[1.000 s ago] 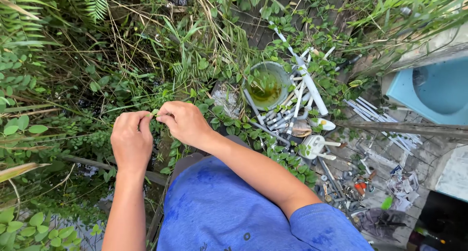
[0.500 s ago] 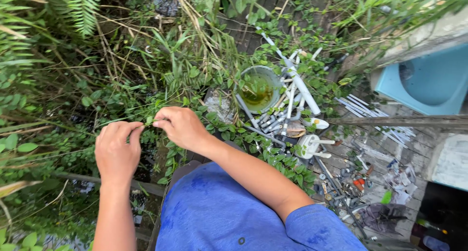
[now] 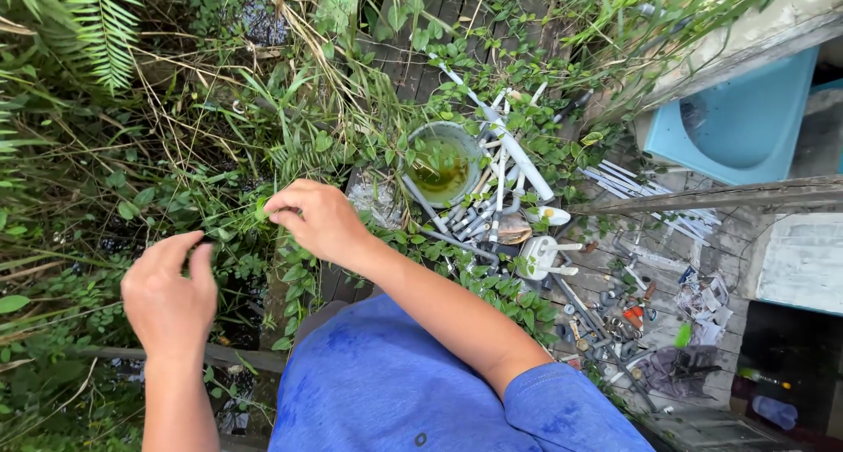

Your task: Picking small green pods from a vine in a backyard setting

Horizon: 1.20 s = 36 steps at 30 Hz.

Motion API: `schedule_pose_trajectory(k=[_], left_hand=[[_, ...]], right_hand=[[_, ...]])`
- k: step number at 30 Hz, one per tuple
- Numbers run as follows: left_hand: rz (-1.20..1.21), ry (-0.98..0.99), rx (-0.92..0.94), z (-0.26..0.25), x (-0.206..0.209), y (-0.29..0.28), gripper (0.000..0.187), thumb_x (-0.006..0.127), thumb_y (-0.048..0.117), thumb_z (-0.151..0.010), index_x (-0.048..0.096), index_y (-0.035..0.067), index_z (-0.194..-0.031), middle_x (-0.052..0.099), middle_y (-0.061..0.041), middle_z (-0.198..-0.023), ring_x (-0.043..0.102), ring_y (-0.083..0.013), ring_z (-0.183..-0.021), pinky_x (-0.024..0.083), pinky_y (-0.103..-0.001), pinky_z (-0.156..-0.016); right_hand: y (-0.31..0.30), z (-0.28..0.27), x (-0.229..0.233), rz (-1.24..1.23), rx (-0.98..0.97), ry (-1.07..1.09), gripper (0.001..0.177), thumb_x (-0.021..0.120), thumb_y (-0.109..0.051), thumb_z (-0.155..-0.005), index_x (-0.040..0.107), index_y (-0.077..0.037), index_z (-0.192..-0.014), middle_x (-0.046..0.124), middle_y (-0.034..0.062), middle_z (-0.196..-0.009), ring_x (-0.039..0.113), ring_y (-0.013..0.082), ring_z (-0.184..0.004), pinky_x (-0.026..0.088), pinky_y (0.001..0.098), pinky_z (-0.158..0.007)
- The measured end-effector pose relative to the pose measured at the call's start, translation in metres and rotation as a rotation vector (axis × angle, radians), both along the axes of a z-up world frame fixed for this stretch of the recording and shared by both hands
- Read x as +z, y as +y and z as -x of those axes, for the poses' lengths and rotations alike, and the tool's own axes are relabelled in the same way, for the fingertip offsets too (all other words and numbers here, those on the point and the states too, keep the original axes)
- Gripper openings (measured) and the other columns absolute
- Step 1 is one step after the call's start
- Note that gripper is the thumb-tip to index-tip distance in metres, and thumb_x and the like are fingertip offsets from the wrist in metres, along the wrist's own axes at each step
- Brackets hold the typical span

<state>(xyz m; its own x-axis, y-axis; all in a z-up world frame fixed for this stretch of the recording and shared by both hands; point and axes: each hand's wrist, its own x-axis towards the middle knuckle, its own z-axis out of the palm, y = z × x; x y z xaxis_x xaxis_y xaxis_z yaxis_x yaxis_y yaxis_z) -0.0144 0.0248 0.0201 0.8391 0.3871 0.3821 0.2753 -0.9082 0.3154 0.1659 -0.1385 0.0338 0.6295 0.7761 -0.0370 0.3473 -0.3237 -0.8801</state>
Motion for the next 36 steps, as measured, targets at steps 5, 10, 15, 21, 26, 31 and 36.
schedule_pose_trajectory(k=[5,10,15,21,26,31,36], left_hand=[[0.280,0.091,-0.091,-0.018,0.027,-0.025,0.031,0.077,0.015,-0.097,0.074,0.001,-0.125,0.075,-0.016,-0.119,0.070,-0.0318,-0.109,0.055,-0.047,-0.095],[0.290,0.098,-0.051,-0.009,-0.011,-0.021,0.012,0.077,0.026,-0.100,0.078,0.019,-0.110,0.075,-0.003,-0.110,0.072,-0.0303,-0.107,0.054,-0.045,-0.096],[0.263,0.119,-0.049,-0.004,-0.005,-0.020,0.006,0.077,0.023,-0.102,0.077,0.017,-0.103,0.075,0.000,-0.103,0.073,-0.0275,-0.100,0.055,-0.043,-0.094],[0.200,0.152,0.018,0.006,-0.019,-0.015,0.008,0.074,0.026,-0.107,0.075,0.019,-0.104,0.073,0.003,-0.099,0.073,-0.0225,-0.098,0.054,-0.041,-0.095],[0.150,0.210,0.059,0.011,-0.022,-0.014,0.013,0.069,0.031,-0.111,0.074,0.019,-0.106,0.072,0.001,-0.097,0.072,-0.0239,-0.099,0.052,-0.041,-0.102],[0.184,0.279,0.056,0.011,-0.004,-0.016,0.010,0.069,0.023,-0.107,0.073,0.014,-0.103,0.074,-0.001,-0.103,0.069,-0.0286,-0.098,0.049,-0.048,-0.094],[0.285,0.226,0.053,0.015,0.006,-0.014,0.010,0.073,0.017,-0.106,0.076,0.009,-0.102,0.075,-0.006,-0.101,0.069,-0.0297,-0.087,0.052,-0.045,-0.073]], right_hand=[[0.003,0.009,-0.012,-0.049,0.028,0.002,0.013,0.068,-0.013,-0.094,0.079,-0.012,-0.102,0.077,0.0083,-0.102,0.073,0.0224,-0.090,0.059,0.0384,-0.090],[0.004,0.019,-0.012,-0.196,0.028,0.122,0.009,0.071,-0.004,-0.092,0.076,-0.005,-0.100,0.074,0.0149,-0.091,0.072,0.0244,-0.086,0.059,0.0329,-0.073],[0.006,0.025,-0.009,-0.159,0.064,0.130,0.011,0.069,-0.009,-0.095,0.077,-0.009,-0.101,0.074,0.0093,-0.090,0.071,0.0173,-0.084,0.059,0.0290,-0.075],[0.002,0.028,-0.009,-0.115,0.060,0.019,0.011,0.070,-0.016,-0.094,0.075,-0.007,-0.099,0.072,0.0086,-0.086,0.072,0.0181,-0.079,0.059,0.0325,-0.073],[0.005,0.037,-0.014,-0.074,0.078,-0.009,0.010,0.068,-0.017,-0.094,0.073,-0.009,-0.095,0.068,0.0068,-0.081,0.071,0.0227,-0.076,0.058,0.0364,-0.069],[0.012,0.046,-0.020,0.076,0.043,-0.080,0.016,0.068,-0.031,-0.092,0.072,-0.017,-0.089,0.071,0.0020,-0.088,0.068,0.0267,-0.080,0.052,0.0428,-0.071],[0.014,0.049,-0.023,0.047,0.048,-0.080,0.016,0.070,-0.031,-0.091,0.075,-0.016,-0.093,0.074,0.0028,-0.093,0.070,0.0254,-0.082,0.054,0.0418,-0.074]])
